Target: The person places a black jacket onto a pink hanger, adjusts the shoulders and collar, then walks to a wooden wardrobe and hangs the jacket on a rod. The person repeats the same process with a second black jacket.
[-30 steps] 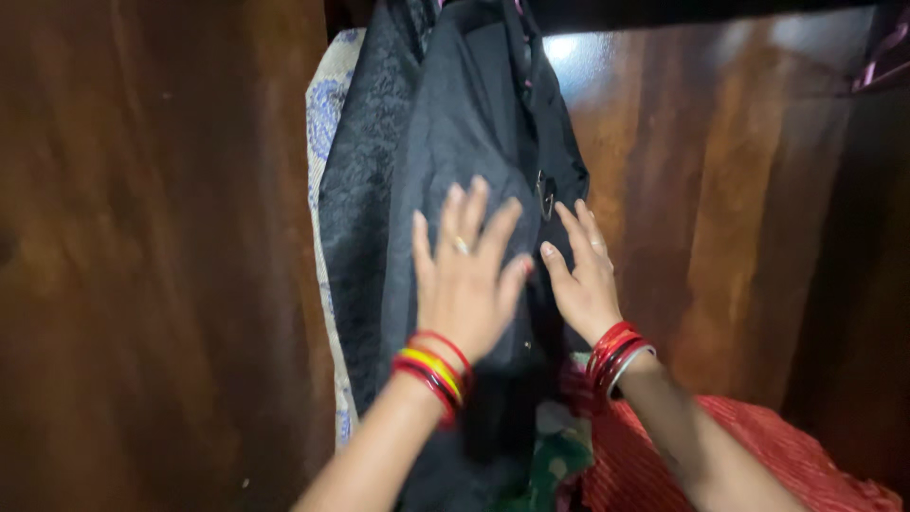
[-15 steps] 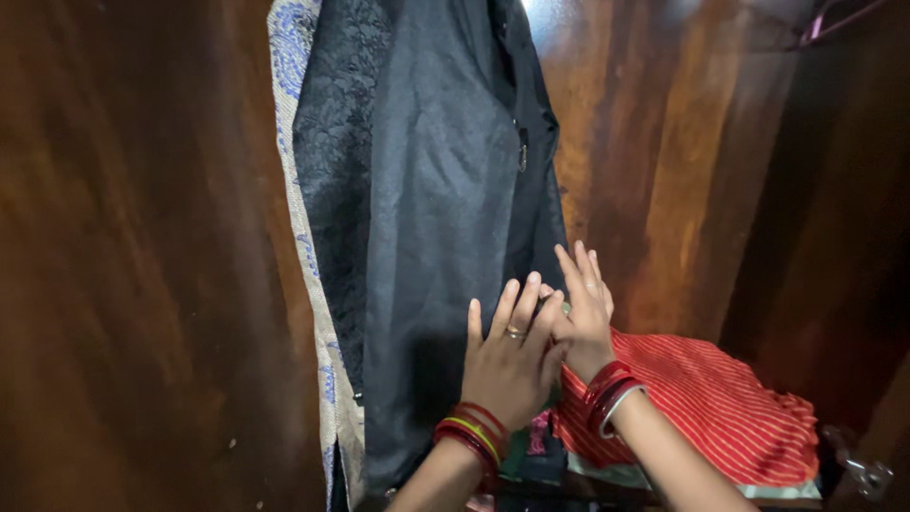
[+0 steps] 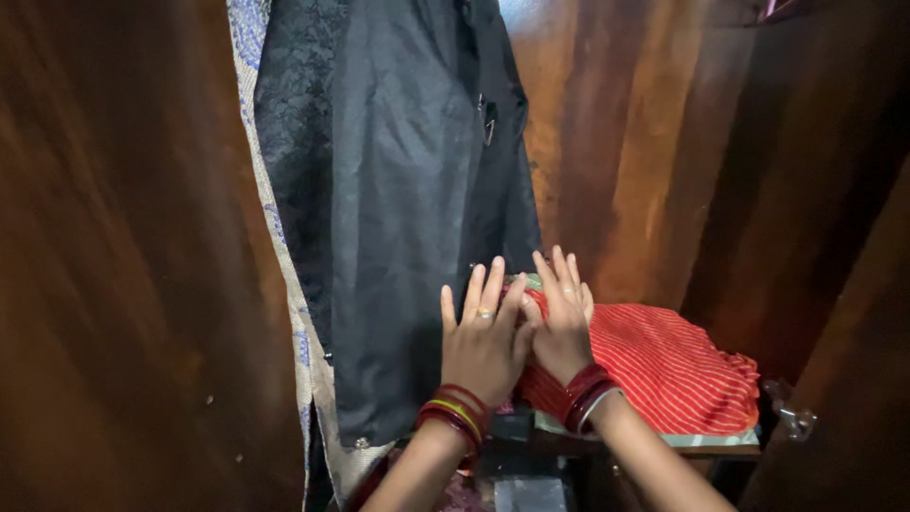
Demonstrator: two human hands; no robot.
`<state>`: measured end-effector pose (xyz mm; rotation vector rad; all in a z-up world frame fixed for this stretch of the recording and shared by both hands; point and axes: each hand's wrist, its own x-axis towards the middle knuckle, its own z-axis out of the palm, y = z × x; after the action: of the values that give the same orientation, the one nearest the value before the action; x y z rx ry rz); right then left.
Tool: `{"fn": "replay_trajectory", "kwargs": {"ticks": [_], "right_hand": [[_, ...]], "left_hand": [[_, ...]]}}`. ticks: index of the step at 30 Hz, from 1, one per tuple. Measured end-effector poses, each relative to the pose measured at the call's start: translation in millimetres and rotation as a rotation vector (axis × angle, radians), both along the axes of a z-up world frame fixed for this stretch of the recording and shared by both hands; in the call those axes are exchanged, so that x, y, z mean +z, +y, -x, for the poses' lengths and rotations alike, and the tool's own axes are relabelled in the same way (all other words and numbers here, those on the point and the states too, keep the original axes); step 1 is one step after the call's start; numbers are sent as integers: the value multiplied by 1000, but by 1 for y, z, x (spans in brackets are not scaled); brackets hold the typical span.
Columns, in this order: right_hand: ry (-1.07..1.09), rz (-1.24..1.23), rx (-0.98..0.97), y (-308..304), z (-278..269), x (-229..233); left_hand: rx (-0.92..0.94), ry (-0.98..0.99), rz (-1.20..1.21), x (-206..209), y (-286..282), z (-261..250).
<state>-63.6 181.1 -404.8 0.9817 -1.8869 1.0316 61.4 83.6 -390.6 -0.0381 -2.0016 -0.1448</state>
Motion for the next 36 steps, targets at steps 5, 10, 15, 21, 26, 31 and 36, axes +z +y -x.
{"fn": "replay_trajectory", "kwargs": {"ticks": [5, 10, 15, 21, 26, 31, 36], "right_hand": [[-30, -35, -20, 27, -5, -7], [-42, -53, -55, 55, -11, -17], [-39, -29, -35, 75, -23, -30], [-49, -27, -25, 91, -49, -43], [-85, -29, -15, 99, -78, -56], [-99, -45, 14, 107, -107, -62], [-141, -45, 19, 108, -136, -62]], "left_hand": [[20, -29, -13, -11, 19, 2], [13, -62, -37, -24, 41, -5], [26, -114, -64, -32, 59, -22], [54, -87, -70, -42, 78, -55], [66, -111, -94, -51, 93, -87], [71, -118, -106, -57, 103, -114], [73, -105, -102, -59, 104, -137]]}}
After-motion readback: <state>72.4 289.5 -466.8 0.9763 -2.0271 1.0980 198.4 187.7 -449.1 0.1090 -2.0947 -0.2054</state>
